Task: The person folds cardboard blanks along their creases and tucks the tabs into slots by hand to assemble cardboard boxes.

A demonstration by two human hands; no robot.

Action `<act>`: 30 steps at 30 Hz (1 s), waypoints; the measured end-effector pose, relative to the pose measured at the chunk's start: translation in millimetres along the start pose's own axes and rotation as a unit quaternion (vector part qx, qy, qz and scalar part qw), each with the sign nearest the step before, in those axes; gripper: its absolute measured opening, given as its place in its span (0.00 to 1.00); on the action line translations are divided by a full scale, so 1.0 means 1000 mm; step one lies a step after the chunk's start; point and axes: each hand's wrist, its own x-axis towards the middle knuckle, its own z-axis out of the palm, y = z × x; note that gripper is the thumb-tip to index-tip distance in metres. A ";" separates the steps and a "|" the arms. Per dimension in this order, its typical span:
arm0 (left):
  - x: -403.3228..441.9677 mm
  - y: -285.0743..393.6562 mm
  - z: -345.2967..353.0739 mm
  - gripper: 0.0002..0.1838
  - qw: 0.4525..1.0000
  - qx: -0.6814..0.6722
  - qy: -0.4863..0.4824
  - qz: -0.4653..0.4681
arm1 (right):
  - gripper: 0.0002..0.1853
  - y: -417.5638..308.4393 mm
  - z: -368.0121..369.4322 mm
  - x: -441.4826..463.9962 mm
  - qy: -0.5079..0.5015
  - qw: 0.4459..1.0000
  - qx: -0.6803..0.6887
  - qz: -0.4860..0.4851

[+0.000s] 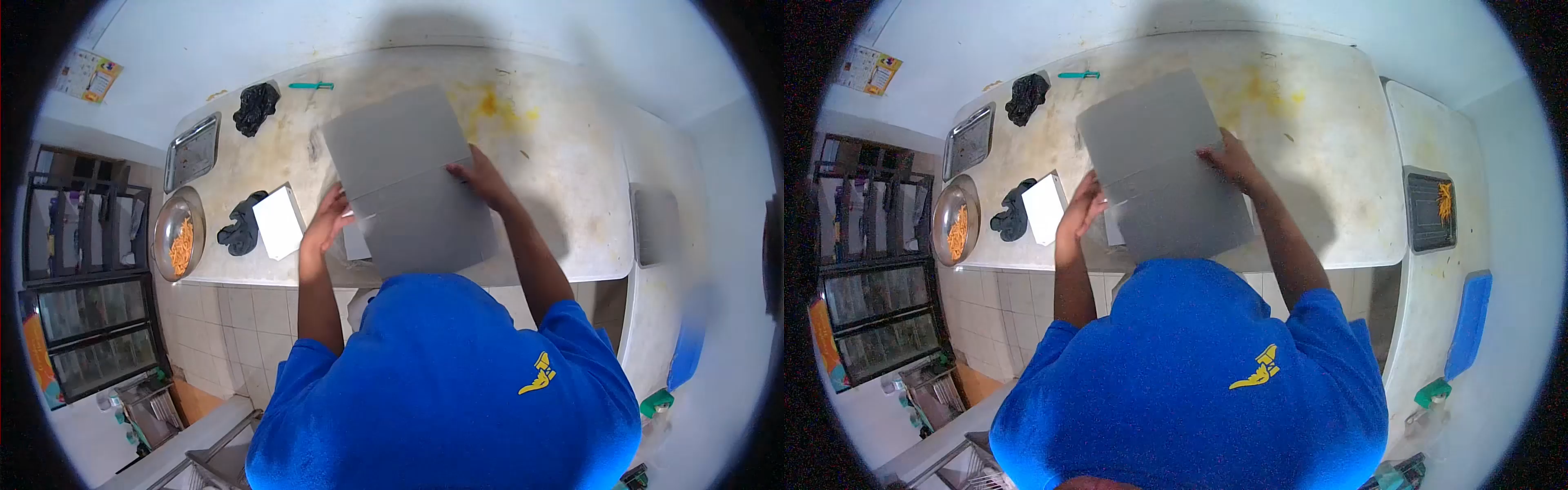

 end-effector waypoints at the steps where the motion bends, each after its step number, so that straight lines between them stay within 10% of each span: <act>1: 0.012 -0.005 0.014 0.27 0.999 -0.008 -0.007 -0.034 | 0.35 0.028 0.009 0.013 0.034 0.998 -0.050 0.001; 3: 0.047 -0.036 0.015 0.24 0.992 0.042 0.056 -0.105 | 0.36 0.099 0.033 0.035 0.098 0.984 -0.148 0.010; 9: 0.067 -0.099 0.042 0.25 0.903 0.327 0.258 0.104 | 0.36 0.121 0.054 0.021 0.079 0.963 -0.256 -0.034; 12: 0.071 -0.097 0.054 0.30 0.816 0.478 0.307 0.107 | 0.35 0.093 0.056 0.035 0.139 0.950 -0.183 0.214; 21: 0.088 -0.101 0.080 0.40 0.733 0.658 0.170 0.028 | 0.30 0.131 0.068 0.052 0.104 0.857 -0.500 -0.059; 30: 0.096 -0.089 0.105 0.44 0.721 0.683 0.105 -0.057 | 0.37 0.099 0.096 0.040 -0.020 0.858 -0.511 -0.040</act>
